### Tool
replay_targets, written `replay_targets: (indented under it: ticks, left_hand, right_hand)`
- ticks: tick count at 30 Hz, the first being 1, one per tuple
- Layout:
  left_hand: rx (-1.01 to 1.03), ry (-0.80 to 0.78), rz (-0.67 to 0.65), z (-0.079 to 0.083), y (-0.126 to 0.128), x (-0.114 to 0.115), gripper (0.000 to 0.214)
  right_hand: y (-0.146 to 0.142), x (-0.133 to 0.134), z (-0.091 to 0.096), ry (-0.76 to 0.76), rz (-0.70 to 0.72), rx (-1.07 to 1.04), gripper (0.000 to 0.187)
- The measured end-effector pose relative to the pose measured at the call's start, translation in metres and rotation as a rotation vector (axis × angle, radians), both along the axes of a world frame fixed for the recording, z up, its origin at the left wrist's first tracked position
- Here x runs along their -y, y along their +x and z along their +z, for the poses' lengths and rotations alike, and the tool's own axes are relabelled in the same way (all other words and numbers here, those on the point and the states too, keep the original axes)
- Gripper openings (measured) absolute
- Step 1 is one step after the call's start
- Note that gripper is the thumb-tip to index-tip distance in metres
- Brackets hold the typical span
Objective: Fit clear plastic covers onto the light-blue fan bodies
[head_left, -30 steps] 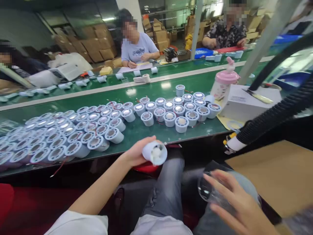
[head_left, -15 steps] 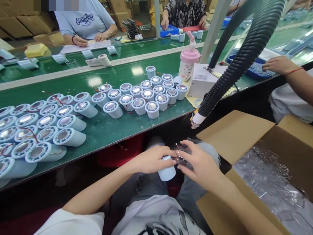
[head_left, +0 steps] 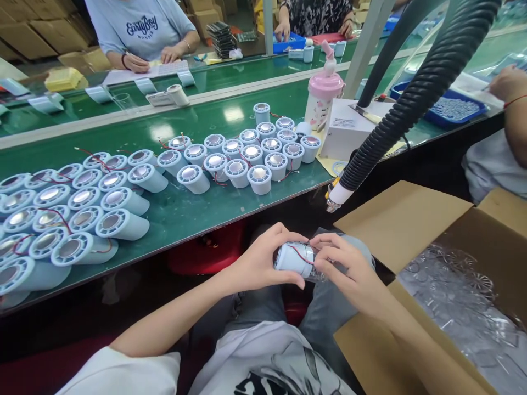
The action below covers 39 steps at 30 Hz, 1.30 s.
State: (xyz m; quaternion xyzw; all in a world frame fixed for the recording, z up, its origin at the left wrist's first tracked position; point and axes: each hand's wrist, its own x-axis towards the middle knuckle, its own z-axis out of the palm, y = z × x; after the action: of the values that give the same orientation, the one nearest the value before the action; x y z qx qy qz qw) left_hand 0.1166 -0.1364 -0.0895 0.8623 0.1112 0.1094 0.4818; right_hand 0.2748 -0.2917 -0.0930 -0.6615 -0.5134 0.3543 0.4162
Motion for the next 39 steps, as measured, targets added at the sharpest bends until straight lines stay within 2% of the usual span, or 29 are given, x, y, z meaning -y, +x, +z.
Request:
replay_targets:
  ticks: [4, 6, 9, 13, 15, 16, 19, 20, 22, 26, 32, 39]
  left_hand:
    - [0.114, 0.059, -0.060, -0.016, -0.003, -0.005, 0.066]
    - [0.115, 0.028, -0.101, -0.020, -0.004, -0.006, 0.067]
    - [0.055, -0.091, -0.142, -0.020, -0.004, -0.004, 0.070]
    - [-0.035, -0.376, -0.081, -0.017, -0.004, 0.002, 0.070]
    - [-0.065, -0.551, -0.024, -0.016, -0.004, 0.005, 0.070]
    - [-0.073, -0.626, 0.002, -0.016, -0.005, 0.006, 0.071]
    - [-0.091, -0.744, 0.027, -0.015, -0.006, 0.008, 0.069]
    - [-0.101, -0.751, 0.015, -0.014, -0.007, 0.008, 0.068]
    - [-0.126, -0.734, -0.019, -0.012, -0.008, 0.008, 0.071]
    - [-0.109, -0.636, -0.049, -0.008, -0.010, 0.006, 0.081]
    - [-0.026, -0.538, -0.092, -0.006, -0.012, 0.006, 0.080]
    - [0.009, -0.452, -0.116, -0.001, -0.013, 0.005, 0.079]
  right_hand:
    - [0.002, 0.001, -0.003, -0.005, -0.126, -0.126, 0.032]
    - [0.004, 0.000, -0.007, 0.002, -0.169, -0.203, 0.031]
    - [0.007, -0.001, -0.010, -0.005, -0.201, -0.343, 0.028]
    - [0.010, 0.000, -0.010, 0.006, -0.206, -0.504, 0.027]
    - [0.011, 0.003, -0.012, 0.057, -0.111, -0.429, 0.016]
    - [0.011, 0.005, -0.014, 0.090, -0.062, -0.331, 0.017]
    - [0.011, 0.012, -0.018, 0.168, 0.008, 0.012, 0.043]
    - [0.012, 0.014, -0.019, 0.180, 0.014, 0.073, 0.043]
    - [0.012, 0.017, -0.019, 0.167, 0.035, 0.068, 0.041]
    - [0.013, 0.019, -0.015, 0.090, 0.055, -0.124, 0.041]
    - [0.011, 0.018, -0.007, 0.005, 0.048, -0.313, 0.042]
    - [0.011, 0.018, -0.006, -0.062, 0.049, -0.495, 0.038]
